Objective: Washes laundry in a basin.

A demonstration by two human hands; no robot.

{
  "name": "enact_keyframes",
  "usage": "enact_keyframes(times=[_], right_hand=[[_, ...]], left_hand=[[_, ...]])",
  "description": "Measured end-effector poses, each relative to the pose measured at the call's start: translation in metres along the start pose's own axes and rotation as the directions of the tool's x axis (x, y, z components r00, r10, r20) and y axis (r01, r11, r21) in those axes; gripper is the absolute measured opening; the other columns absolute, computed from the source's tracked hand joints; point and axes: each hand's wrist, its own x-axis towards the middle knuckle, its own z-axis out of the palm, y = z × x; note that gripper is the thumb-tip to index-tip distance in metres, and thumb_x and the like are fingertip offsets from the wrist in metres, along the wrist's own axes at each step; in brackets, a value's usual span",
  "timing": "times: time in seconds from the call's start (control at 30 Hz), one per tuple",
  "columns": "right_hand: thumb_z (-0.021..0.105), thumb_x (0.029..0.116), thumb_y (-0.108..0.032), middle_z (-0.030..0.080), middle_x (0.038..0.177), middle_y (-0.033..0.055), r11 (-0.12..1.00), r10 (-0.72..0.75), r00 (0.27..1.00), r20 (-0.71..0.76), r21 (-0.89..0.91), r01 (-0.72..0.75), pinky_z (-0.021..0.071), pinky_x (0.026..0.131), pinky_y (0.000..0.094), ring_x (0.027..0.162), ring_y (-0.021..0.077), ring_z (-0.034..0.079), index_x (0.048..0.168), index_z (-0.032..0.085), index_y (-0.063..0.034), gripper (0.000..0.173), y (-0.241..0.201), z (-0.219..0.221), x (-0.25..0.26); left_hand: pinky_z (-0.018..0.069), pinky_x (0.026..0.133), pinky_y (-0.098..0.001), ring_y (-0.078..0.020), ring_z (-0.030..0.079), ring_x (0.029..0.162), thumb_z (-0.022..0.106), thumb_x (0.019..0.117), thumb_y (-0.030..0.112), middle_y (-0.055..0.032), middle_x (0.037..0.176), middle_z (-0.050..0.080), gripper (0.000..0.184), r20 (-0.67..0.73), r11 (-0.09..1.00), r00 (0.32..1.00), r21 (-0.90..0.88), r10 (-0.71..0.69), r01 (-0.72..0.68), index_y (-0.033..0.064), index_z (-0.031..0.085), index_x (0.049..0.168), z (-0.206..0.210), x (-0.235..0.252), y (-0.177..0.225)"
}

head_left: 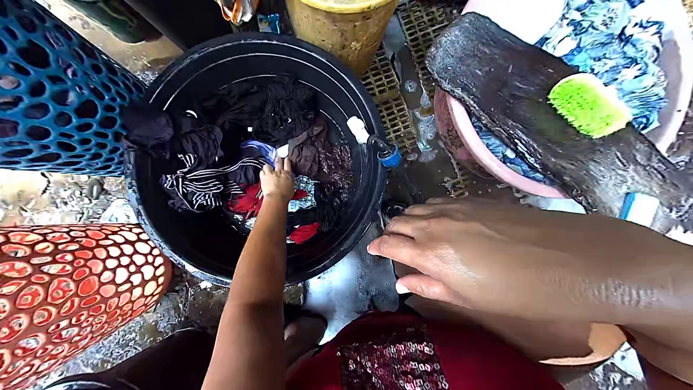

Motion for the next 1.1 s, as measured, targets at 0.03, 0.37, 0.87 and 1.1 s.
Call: enact_keyframes(times=[0.03,0.37,0.87,1.1], right_hand=[[0.051,0.1021,-0.044,0.069,0.098,0.0002,1.000,0.010,1.000,0.018,0.010,-0.011,0.0564,0.077,0.0335,0.093,0.0178,0.068,0.123,0.070,-0.0193,0.038,0.001,0.000,-0.001],[0.061,0.1009,-0.041,0.069,0.099,0.0027,0.996,0.053,0.998,0.036,0.073,-0.056,0.0568,0.078,0.0380,0.090,0.0181,0.069,0.122,0.071,-0.0167,0.033,0.002,-0.008,-0.006],[0.061,0.1040,-0.038,0.069,0.117,0.0147,0.977,0.179,0.951,0.251,0.069,-0.202,0.0512,0.097,0.0542,0.112,0.0328,0.066,0.135,0.064,-0.0096,0.042,0.003,-0.027,0.025],[0.061,0.1041,-0.036,0.071,0.114,0.0179,0.967,0.230,0.926,0.301,0.038,-0.252,0.0501,0.098,0.0591,0.111,0.0366,0.067,0.136,0.064,-0.0086,0.042,-0.004,-0.023,0.048]], left_hand=[[0.0389,0.101,-0.0758,-0.0626,0.043,0.133,0.056,0.0958,-0.003,-0.0349,0.152,0.043,0.063,0.002,1.000,1.000,0.003,-0.031,0.031,-0.0013,0.037,0.156,0.002,-0.002,-0.001],[0.0434,0.101,-0.0757,-0.0524,0.062,0.119,0.080,0.0855,0.006,-0.0290,0.123,0.068,0.043,0.376,0.997,0.923,-0.022,0.082,-0.080,0.0043,0.071,0.127,-0.045,-0.111,-0.061],[0.0531,0.069,-0.0584,-0.0331,0.065,0.075,0.076,0.0864,0.002,-0.0212,0.097,0.069,0.028,-0.324,0.962,0.927,-0.129,0.190,-0.242,-0.0037,0.068,0.112,-0.202,-0.277,-0.021],[0.0463,0.102,-0.0686,-0.0487,0.058,0.125,0.077,0.0943,0.028,-0.0294,0.148,0.049,0.074,-0.114,0.995,0.993,-0.100,0.013,-0.025,-0.0011,0.042,0.153,-0.194,-0.305,-0.030]])
